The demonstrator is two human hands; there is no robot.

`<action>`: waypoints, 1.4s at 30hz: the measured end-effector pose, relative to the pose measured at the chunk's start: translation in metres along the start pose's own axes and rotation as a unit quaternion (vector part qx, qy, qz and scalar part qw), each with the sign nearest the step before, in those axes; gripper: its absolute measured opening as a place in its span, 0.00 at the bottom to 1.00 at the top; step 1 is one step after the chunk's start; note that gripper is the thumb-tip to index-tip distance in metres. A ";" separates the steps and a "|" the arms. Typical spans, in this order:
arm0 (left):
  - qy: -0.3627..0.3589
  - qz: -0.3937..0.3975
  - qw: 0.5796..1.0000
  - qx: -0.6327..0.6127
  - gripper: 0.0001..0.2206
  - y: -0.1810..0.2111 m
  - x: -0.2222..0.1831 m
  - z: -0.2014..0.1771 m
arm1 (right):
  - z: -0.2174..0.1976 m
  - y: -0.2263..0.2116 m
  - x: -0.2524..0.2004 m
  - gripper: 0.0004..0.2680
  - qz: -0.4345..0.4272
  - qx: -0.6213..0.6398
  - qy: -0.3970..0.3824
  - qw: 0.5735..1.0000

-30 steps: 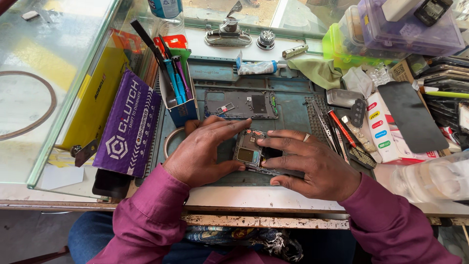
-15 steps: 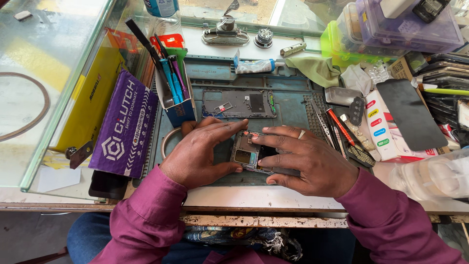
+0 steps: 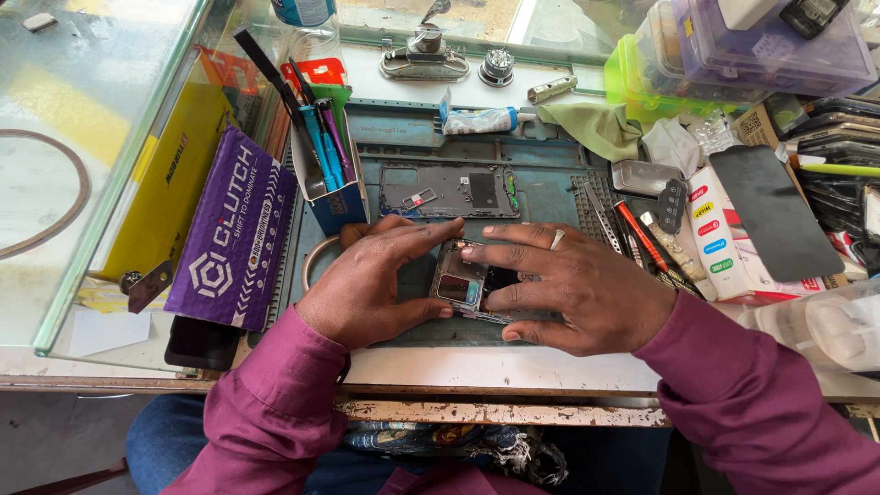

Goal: The person disassembles a mobile phone by hand, removing the back cover and disconnecting internal components before applying tape to the internal frame.

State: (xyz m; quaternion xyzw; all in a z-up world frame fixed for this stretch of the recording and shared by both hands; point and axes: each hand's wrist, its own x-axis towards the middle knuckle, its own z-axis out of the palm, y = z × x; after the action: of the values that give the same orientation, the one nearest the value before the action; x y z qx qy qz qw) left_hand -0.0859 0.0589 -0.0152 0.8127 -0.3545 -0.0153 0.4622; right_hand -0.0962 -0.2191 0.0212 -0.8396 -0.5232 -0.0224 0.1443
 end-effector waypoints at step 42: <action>0.005 -0.019 1.000 -0.017 0.41 -0.006 -0.002 0.002 | -0.008 -0.007 0.007 0.16 -0.002 -0.020 -0.046 0.999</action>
State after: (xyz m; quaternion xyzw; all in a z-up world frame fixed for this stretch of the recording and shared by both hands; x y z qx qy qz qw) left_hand -0.0849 0.0601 -0.0217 0.8116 -0.3365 -0.0258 0.4769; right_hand -0.0980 -0.2123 0.0322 -0.8414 -0.5306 0.0054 0.1029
